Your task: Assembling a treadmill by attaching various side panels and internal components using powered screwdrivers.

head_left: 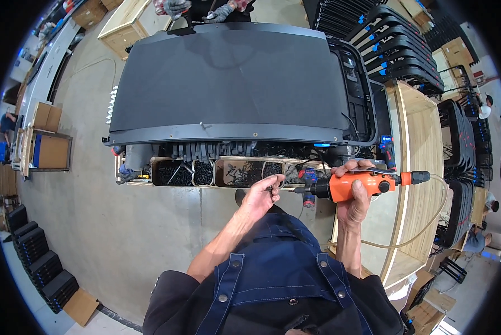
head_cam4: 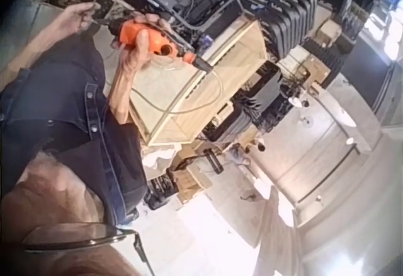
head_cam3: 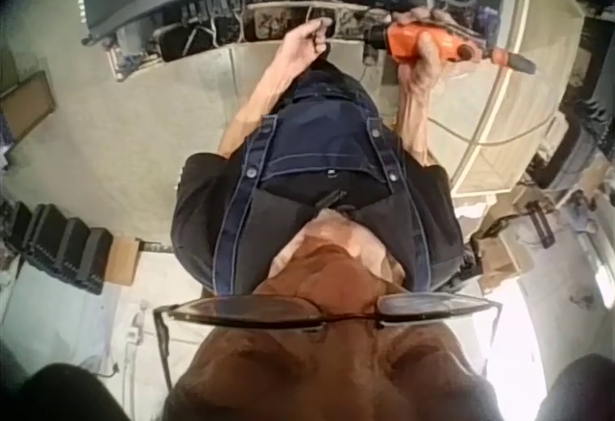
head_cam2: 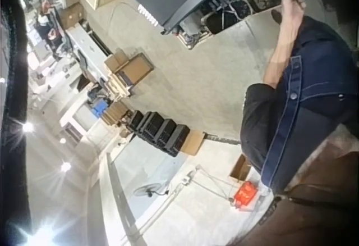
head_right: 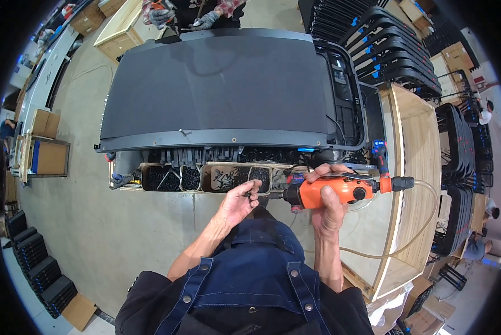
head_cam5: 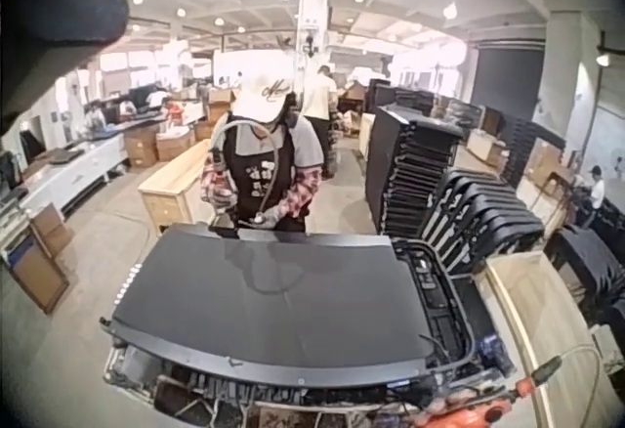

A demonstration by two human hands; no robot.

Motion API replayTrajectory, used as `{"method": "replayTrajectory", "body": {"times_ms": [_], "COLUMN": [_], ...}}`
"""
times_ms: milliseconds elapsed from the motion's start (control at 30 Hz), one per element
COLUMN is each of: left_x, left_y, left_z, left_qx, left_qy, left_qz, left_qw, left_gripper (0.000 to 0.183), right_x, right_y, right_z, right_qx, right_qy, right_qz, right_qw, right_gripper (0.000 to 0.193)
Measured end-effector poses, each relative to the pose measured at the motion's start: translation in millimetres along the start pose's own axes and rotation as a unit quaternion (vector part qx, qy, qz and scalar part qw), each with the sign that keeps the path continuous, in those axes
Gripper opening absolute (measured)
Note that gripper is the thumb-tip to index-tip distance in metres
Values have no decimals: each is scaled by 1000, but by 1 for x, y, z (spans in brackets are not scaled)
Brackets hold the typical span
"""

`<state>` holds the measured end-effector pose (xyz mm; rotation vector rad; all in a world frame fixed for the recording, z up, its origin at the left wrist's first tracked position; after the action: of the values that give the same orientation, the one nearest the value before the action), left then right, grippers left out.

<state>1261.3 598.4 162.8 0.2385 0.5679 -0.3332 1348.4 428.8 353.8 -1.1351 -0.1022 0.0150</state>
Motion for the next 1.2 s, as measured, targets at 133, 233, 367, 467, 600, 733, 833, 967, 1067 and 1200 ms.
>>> {"method": "replayTrajectory", "body": {"times_ms": [133, 233, 367, 467, 600, 733, 833, 967, 1067, 1200], "left_x": [9, 16, 28, 38, 54, 68, 78, 91, 105, 125], "left_y": [-24, -37, -53, -63, -81, -92, -96, -98, -103, -100], "left_z": [35, 50, 71, 86, 94, 100, 104, 109, 108, 122], "left_qx": [-68, -35, -19, -26, -80, -136, -140, -137, -97, -82], "left_qy": [-80, -66, -41, -47, -51, -53, -30, 16, 51, 48], "left_qz": [-43, -27, -27, -38, -60, -64, -55, -46, -13, -15], "left_qw": [994, 997, 999, 998, 994, 987, 988, 989, 994, 995], "left_gripper": [24, 21, 17, 16, 16, 16, 17, 17, 19, 21], "right_x": [10, 18, 28, 36, 47, 55, 61, 65, 72, 78], "right_y": [-6, -8, -11, -15, -19, -23, -23, -24, -28, -33], "right_z": [-30, -55, -84, -97, -110, -120, -122, -121, -115, -97], "right_qx": [32, 49, 49, 40, 19, 12, 18, -3, -31, -100], "right_qy": [26, 48, 72, 83, 76, 90, 86, 85, 58, 17], "right_qz": [-2, -8, -11, -14, -33, -42, -47, -60, -77, -110], "right_qw": [999, 998, 996, 996, 996, 995, 995, 995, 995, 989], "right_gripper": [50, 50, 50, 50, 51, 52, 52, 52, 53, 52]}}
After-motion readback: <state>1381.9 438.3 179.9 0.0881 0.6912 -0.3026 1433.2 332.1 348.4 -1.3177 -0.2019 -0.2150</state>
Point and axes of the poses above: each hand's wrist, its own x-axis towards the middle knuckle, its own z-axis out of the palm, y = z × x, the point moved 7 cm from there along x, towards the middle knuckle, and after that the axes turned 4 degrees about -x, right-handed, at the moved point
